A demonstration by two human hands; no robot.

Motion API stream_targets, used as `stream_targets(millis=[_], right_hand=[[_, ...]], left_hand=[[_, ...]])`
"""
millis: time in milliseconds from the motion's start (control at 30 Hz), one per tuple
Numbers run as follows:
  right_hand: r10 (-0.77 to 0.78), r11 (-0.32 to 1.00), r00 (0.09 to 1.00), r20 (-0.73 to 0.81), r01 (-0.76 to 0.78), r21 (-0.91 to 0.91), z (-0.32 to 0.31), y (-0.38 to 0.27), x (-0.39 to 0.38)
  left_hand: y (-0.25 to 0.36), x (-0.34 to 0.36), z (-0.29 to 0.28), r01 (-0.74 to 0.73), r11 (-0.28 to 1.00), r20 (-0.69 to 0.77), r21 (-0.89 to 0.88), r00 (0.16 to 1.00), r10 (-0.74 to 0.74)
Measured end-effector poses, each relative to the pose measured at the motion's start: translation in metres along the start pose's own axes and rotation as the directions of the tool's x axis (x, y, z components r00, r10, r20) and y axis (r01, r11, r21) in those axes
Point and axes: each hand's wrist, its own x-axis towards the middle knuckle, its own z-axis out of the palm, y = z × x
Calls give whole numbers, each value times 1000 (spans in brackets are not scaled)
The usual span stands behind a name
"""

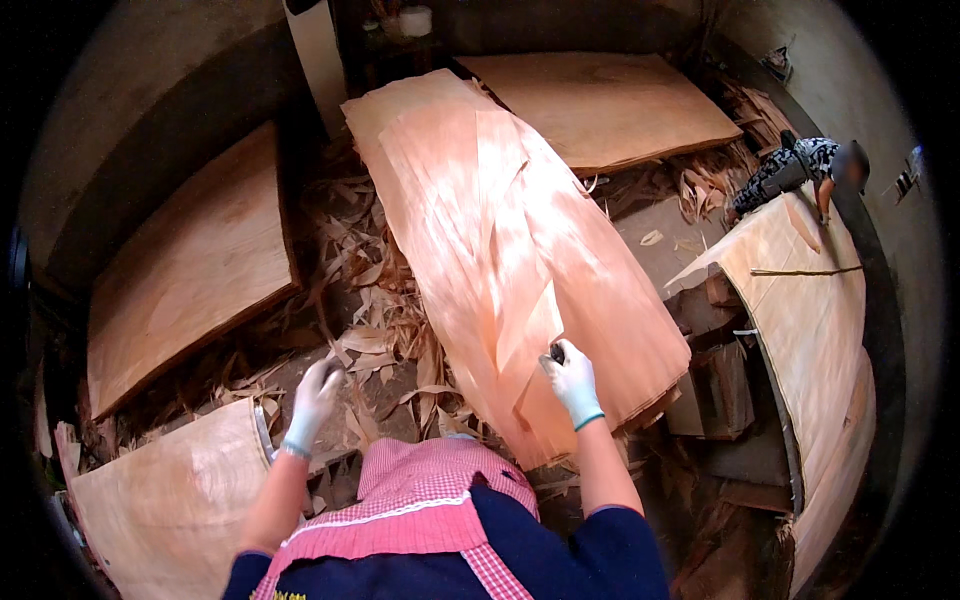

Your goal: The person prepares thin wood veneer sheets by hand-trimming edges with a small blade, taping sections together, and measuring with a ruler before moving the large sheets across a metal table in a workshop environment.

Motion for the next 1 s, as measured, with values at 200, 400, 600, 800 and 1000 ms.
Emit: stream_targets(millis=[200,400,600,800,1000], right_hand=[[-32,961,990,134,-6,276,-80,-163,-38],[217,948,967,133,-241,207,-124,-220,-106],[227,943,974,-24,-214,256,-138,-197,-158],[181,974,983,-38,-174,148,-80,-238,-71],[-70,984,963,259,25,175,34,-303,129]], left_hand=[[67,193,109,349,788,542,-508,840,-22],[87,309,225,701,465,829,-541,538,153],[140,324,167,389,297,479,-872,799,363],[106,390,-28,72,-72,51,-995,966,253],[1,406,-224,-253,-4,-252,-967,967,-45]])
